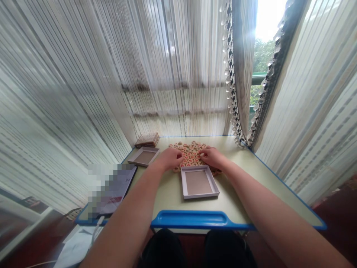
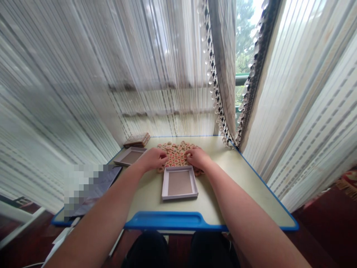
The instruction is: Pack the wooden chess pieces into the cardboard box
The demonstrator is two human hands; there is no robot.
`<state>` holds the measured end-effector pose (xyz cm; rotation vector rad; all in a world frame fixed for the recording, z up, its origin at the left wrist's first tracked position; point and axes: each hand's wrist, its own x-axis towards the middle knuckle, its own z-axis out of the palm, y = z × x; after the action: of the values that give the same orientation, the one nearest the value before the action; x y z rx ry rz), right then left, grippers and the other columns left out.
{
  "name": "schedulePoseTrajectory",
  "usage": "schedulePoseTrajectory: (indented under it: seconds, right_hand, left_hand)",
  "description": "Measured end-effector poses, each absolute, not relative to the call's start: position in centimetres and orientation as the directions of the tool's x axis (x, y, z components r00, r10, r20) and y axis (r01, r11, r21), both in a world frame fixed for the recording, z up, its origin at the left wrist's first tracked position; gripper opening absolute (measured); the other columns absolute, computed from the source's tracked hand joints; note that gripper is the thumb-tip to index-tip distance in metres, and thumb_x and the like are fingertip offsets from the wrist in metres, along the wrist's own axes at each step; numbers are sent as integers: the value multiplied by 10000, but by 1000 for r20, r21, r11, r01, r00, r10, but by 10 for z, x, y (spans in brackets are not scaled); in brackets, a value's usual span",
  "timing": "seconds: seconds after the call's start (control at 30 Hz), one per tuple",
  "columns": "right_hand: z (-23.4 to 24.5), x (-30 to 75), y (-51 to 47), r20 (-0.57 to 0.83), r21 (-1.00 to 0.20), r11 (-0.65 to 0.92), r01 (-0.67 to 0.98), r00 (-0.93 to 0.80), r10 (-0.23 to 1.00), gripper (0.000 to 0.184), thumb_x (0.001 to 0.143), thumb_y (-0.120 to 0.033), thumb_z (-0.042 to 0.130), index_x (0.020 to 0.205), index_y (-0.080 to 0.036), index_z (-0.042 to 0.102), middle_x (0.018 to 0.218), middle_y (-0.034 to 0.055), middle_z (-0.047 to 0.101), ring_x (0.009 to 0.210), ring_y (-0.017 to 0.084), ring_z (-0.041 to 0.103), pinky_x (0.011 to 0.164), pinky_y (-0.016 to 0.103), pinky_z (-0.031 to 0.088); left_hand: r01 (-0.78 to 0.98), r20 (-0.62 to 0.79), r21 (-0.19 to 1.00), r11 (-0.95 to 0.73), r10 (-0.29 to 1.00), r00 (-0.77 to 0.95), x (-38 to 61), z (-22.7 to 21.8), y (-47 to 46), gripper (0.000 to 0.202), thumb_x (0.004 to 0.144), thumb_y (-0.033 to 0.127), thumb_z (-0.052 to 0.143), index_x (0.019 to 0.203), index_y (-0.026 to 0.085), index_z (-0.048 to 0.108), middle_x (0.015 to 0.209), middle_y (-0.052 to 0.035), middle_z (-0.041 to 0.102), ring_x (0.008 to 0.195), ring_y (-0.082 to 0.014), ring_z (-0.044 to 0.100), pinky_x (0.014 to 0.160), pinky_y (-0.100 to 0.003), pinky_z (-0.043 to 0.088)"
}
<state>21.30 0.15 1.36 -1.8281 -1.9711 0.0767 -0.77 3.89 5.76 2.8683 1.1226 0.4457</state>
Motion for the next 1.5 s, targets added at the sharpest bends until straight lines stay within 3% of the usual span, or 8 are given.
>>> schedulePoseTrajectory:
  seconds: [0.23, 0.43, 0.6, 0.9, 1.0, 1.17, 1.5]
  right_hand:
    - [21, 217, -1, 313, -354, -22, 935, 141, 939, 304, 802, -316, 449, 998, -221, 661, 981, 77, 598, 904, 194, 532, 777, 269, 396]
    - [17, 228, 0, 345, -339, -169, 926, 289, 893, 342, 817, -338, 416, 1026, -208, 653, 1019, 103, 586, 980, 248, 492, 810, 324, 389]
    - [14, 227, 4, 389, -378, -18, 926, 176, 904, 274, 790, -338, 478, 944, -239, 682, 985, 65, 586, 978, 213, 479, 864, 295, 365]
    - [15, 213, 1, 351, -276, 173, 945, -69, 934, 250, 746, -391, 546, 917, -294, 702, 953, 41, 593, 887, 196, 480, 877, 321, 342]
    - [14, 213, 2, 352, -269, 182, 946, -79, 933, 239, 741, -395, 545, 874, -289, 712, 923, 41, 606, 882, 203, 473, 860, 316, 349]
    - [13, 216, 4, 338, -267, 178, 947, -81, 938, 237, 723, -411, 559, 857, -296, 718, 931, 38, 618, 887, 216, 470, 854, 328, 351]
    - [10, 216, 5, 340, -265, 184, 947, -87, 936, 264, 729, -418, 563, 879, -264, 717, 948, 53, 620, 902, 230, 476, 855, 334, 363]
  left_hand:
    - [689, 311, 78, -721, 674, 670, -6, 50, 44, 343, 792, 381, 421, 644, 161, 638, 648, -38, 607, 616, -136, 515, 579, -246, 352]
    - [699, 326, 94, -708, 686, 651, 3, 42, 44, 204, 762, 284, 467, 752, 177, 640, 794, -42, 632, 757, -154, 550, 695, -251, 403]
    - [666, 353, 94, -740, 650, 673, 6, 40, 43, 177, 759, 259, 464, 748, 183, 623, 824, -43, 622, 829, -167, 542, 767, -269, 406]
    - [726, 318, 52, -686, 700, 639, 4, 43, 42, 279, 799, 309, 409, 741, 178, 647, 812, -58, 638, 810, -169, 556, 751, -269, 411]
    - [818, 363, 71, -571, 778, 512, 2, 46, 44, 290, 793, 269, 387, 788, 181, 664, 859, -76, 655, 826, -187, 574, 749, -288, 421]
    - [918, 401, 233, -320, 892, 210, -9, 55, 51, 299, 742, 192, 393, 824, 201, 680, 881, -75, 678, 831, -202, 599, 724, -290, 445]
    - [920, 365, 224, -321, 903, 226, -10, 45, 56, 268, 723, 177, 425, 805, 202, 679, 880, -68, 681, 847, -188, 602, 743, -274, 453]
